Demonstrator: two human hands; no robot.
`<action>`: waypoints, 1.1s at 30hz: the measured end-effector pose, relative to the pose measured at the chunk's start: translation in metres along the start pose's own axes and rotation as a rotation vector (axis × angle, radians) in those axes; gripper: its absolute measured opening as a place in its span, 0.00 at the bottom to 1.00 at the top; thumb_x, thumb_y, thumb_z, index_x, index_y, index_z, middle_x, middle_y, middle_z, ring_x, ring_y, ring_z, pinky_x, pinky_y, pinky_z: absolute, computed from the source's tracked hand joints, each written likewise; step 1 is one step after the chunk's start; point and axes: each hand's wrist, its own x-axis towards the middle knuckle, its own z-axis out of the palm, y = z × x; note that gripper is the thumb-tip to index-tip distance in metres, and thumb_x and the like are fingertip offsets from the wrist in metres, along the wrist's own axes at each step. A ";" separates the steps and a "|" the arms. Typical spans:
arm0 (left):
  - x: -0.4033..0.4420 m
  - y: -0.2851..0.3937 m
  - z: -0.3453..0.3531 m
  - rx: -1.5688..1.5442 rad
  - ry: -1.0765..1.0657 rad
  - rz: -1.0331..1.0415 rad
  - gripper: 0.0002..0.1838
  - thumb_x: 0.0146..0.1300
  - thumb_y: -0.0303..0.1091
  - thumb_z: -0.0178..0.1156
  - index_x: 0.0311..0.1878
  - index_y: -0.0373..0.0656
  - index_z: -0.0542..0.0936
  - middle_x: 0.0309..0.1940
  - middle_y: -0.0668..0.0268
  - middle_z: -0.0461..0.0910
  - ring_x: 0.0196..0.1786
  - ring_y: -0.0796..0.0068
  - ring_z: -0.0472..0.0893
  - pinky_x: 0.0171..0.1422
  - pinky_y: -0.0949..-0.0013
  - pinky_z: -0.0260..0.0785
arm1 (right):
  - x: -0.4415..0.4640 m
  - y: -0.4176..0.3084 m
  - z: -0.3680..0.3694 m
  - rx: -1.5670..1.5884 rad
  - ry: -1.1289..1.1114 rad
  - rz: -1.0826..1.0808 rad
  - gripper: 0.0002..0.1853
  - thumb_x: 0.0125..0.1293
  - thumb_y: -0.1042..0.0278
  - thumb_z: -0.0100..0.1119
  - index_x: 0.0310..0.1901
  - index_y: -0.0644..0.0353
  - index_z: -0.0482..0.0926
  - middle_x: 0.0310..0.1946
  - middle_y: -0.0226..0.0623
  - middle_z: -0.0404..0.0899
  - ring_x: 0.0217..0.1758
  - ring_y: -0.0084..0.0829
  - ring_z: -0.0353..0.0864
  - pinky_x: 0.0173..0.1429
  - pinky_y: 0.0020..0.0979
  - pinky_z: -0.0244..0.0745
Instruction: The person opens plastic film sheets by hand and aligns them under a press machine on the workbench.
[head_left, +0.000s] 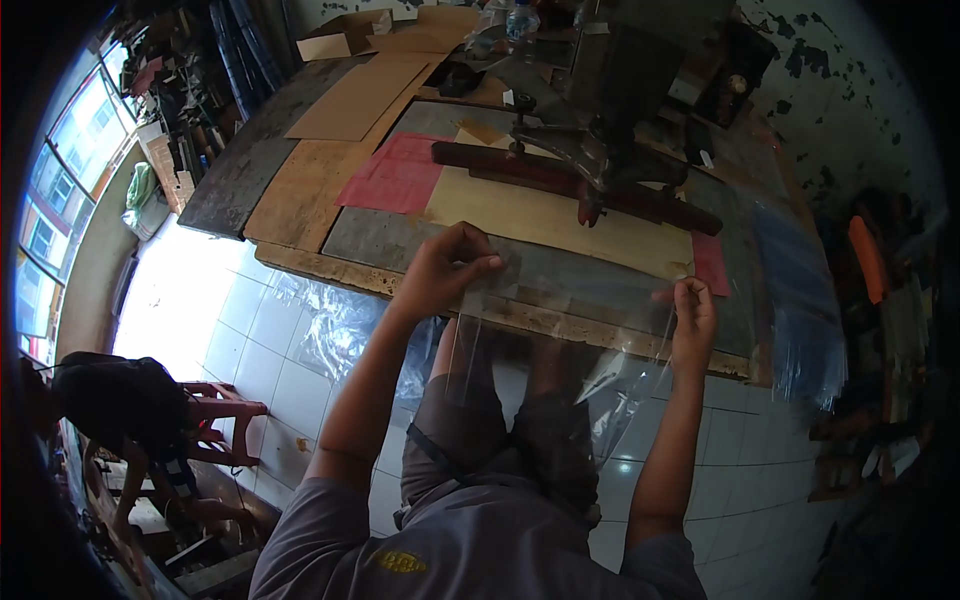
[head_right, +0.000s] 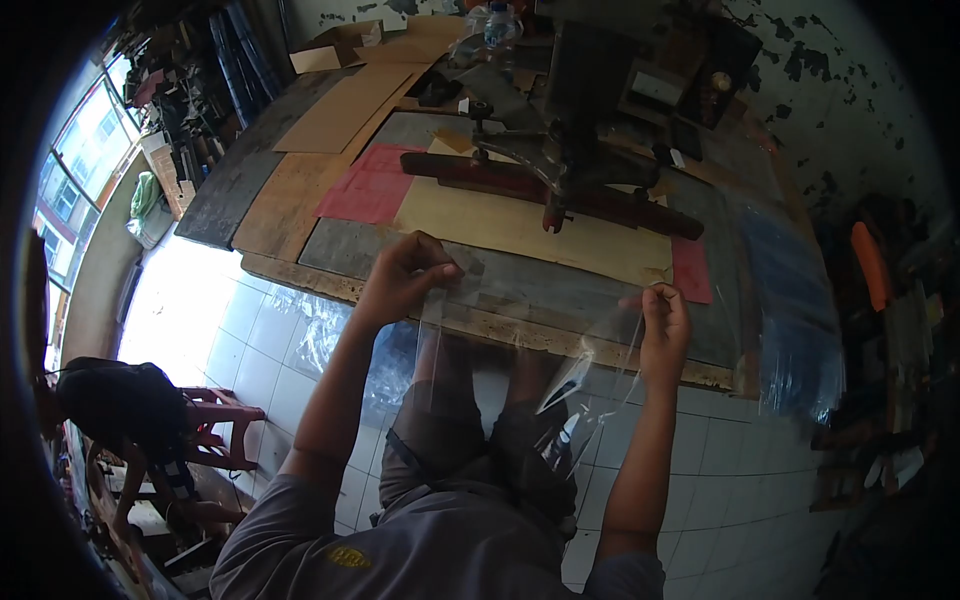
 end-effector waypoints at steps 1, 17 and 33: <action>-0.001 0.007 0.004 -0.038 0.025 -0.021 0.14 0.73 0.28 0.66 0.56 0.37 0.75 0.42 0.58 0.89 0.48 0.73 0.88 0.55 0.68 0.79 | -0.001 -0.002 0.000 -0.003 -0.003 0.013 0.11 0.82 0.61 0.58 0.51 0.60 0.78 0.36 0.33 0.87 0.44 0.21 0.84 0.58 0.26 0.70; -0.008 0.029 0.005 -0.030 0.022 0.013 0.28 0.77 0.27 0.58 0.77 0.41 0.66 0.44 0.60 0.90 0.40 0.73 0.90 0.51 0.70 0.79 | -0.002 0.000 0.000 -0.059 0.000 0.074 0.14 0.81 0.58 0.59 0.53 0.63 0.80 0.36 0.32 0.86 0.45 0.19 0.81 0.60 0.26 0.68; -0.011 0.016 0.003 -0.133 0.047 -0.044 0.17 0.74 0.22 0.63 0.60 0.40 0.68 0.42 0.57 0.90 0.48 0.71 0.90 0.55 0.68 0.79 | -0.003 0.000 -0.003 -0.004 -0.030 0.005 0.12 0.80 0.62 0.60 0.53 0.63 0.79 0.40 0.33 0.85 0.45 0.21 0.81 0.59 0.26 0.70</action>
